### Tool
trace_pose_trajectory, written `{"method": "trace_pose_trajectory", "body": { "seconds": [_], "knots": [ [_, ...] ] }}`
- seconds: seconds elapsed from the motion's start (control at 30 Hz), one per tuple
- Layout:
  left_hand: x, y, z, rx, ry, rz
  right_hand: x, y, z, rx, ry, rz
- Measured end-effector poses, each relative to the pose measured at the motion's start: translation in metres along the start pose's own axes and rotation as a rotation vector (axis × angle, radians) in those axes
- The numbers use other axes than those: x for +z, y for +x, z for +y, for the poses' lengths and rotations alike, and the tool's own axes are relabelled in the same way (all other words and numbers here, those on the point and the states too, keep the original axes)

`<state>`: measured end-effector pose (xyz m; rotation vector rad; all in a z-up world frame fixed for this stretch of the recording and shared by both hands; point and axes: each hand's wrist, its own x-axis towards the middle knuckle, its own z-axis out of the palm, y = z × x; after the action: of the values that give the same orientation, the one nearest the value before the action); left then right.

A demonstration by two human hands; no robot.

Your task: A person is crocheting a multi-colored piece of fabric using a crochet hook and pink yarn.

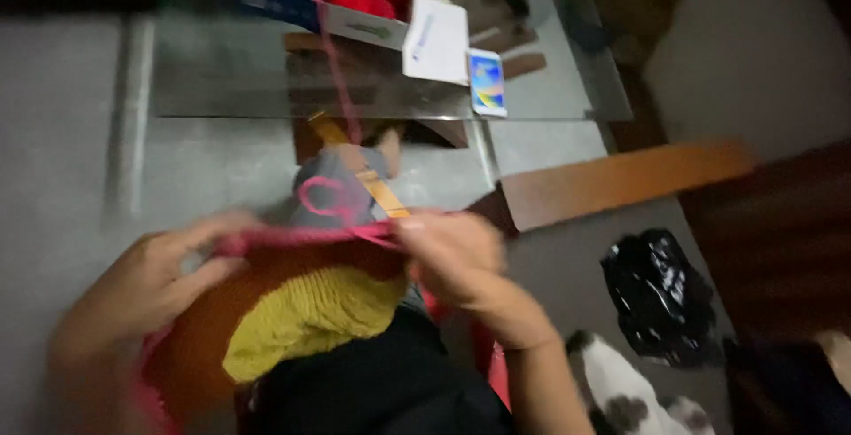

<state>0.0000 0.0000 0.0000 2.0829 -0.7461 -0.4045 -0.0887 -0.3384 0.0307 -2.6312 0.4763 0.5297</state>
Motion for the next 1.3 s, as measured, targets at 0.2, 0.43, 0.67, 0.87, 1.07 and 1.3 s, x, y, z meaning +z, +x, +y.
{"method": "trace_pose_trajectory", "body": {
  "seconds": [0.2,0.43,0.67,0.87,1.07,1.3],
  "knots": [
    [0.09,0.033,0.041,0.214,-0.055,0.384,0.074,0.046,0.011,-1.347,0.045,1.129],
    [0.113,0.045,0.078,-0.106,-0.408,0.483,0.09,0.053,0.009,-1.424,0.149,1.329],
    [0.126,0.065,0.043,-0.06,-0.906,0.483,0.119,0.053,0.014,-1.218,0.79,0.474],
    [0.119,0.073,0.035,0.009,-0.882,0.539,0.114,0.063,-0.007,-0.787,1.474,-0.272],
    [0.129,0.074,0.006,-0.004,-1.099,0.529,0.1,0.058,-0.023,-0.769,1.628,-0.457],
    [0.131,0.071,0.005,-0.02,-0.923,0.517,0.129,0.084,-0.008,-0.532,1.584,-0.298]
  ]
}}
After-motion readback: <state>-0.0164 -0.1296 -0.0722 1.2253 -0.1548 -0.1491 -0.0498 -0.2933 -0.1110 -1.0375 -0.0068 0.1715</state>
